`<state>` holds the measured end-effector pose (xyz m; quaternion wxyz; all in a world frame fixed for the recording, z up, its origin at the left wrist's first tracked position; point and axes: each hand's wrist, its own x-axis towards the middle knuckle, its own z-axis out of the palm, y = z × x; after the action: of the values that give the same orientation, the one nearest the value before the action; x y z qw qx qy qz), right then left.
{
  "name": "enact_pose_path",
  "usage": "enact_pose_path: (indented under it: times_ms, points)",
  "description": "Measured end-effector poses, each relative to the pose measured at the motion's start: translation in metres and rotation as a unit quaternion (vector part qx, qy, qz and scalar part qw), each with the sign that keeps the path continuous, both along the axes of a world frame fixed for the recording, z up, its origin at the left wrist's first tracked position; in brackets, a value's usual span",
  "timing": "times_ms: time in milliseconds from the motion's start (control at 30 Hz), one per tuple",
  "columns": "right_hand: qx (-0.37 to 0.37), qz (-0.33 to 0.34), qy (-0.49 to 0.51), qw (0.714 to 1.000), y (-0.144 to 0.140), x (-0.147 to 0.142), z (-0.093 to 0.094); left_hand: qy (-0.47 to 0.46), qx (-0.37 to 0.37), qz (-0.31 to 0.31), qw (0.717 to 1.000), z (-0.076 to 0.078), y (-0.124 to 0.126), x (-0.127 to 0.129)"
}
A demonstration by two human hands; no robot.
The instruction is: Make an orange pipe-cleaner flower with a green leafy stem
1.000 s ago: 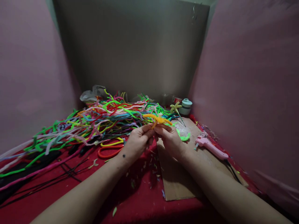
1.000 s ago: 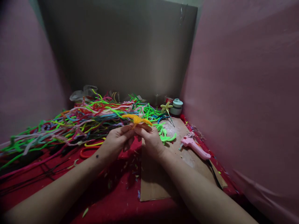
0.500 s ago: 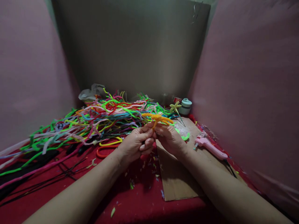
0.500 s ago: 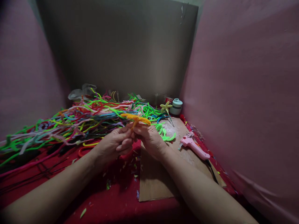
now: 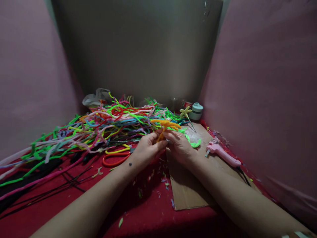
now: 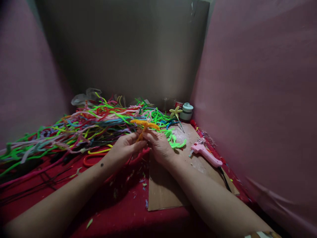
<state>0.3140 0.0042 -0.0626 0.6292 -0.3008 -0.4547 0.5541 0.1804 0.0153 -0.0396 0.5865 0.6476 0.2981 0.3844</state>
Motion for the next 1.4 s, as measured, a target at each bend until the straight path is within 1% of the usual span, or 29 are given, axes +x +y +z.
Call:
enact_pose_path:
  times_ms: [133, 233, 300, 367, 433, 500, 533, 600, 667, 800, 900, 967, 1100, 1267, 1400]
  points:
    - [-0.015, -0.016, 0.022, 1.000, 0.000, -0.003, 0.000, 0.040, 0.106, 0.067, 0.991, -0.006, -0.002, 0.004]
    - [-0.016, -0.034, 0.021, 0.999, -0.002, -0.005, 0.001, 0.113, 0.177, 0.133, 0.969, -0.010, -0.004, 0.004]
    - [-0.025, -0.039, 0.002, 0.999, -0.004, -0.006, 0.002, 0.153, 0.221, 0.164, 0.949, -0.011, -0.004, 0.002]
    - [-0.028, -0.044, -0.012, 0.999, -0.005, -0.008, 0.001, 0.164, 0.263, 0.172, 0.935, -0.012, -0.002, 0.000]
    - [-0.018, -0.052, -0.012, 0.998, -0.006, -0.009, 0.000, 0.168, 0.303, 0.166, 0.923, -0.013, 0.002, -0.003]
    - [-0.008, -0.060, -0.012, 0.998, -0.005, -0.010, -0.002, 0.181, 0.324, 0.158, 0.915, -0.014, 0.005, -0.005]
    - [-0.003, -0.065, -0.015, 0.998, -0.004, -0.010, -0.003, 0.189, 0.323, 0.154, 0.915, -0.014, 0.006, -0.006]
    - [0.006, -0.071, -0.027, 0.997, -0.002, -0.010, -0.006, 0.196, 0.297, 0.144, 0.923, -0.015, 0.008, -0.006]
    - [0.007, -0.063, -0.035, 0.997, -0.001, -0.009, -0.009, 0.183, 0.260, 0.132, 0.939, -0.014, 0.008, -0.005]
    - [0.016, -0.035, 0.002, 0.999, -0.001, -0.009, -0.009, 0.126, 0.160, 0.088, 0.975, -0.010, 0.006, -0.001]
    - [0.030, -0.033, 0.011, 0.999, -0.002, -0.009, -0.007, 0.087, 0.089, 0.068, 0.990, -0.005, 0.002, 0.001]
    - [0.043, -0.021, -0.004, 0.999, -0.004, -0.008, -0.004, 0.068, 0.064, 0.066, 0.993, -0.002, 0.001, 0.001]
    - [0.048, 0.029, -0.023, 0.998, -0.006, -0.006, 0.002, 0.031, 0.036, 0.059, 0.997, 0.000, 0.000, 0.000]
    - [0.056, 0.026, -0.037, 0.997, -0.005, -0.001, 0.007, -0.020, -0.006, 0.038, 0.999, 0.003, -0.003, 0.000]
    - [0.038, 0.052, -0.038, 0.997, 0.002, 0.005, 0.003, -0.070, -0.074, 0.004, 0.995, 0.004, -0.003, 0.001]
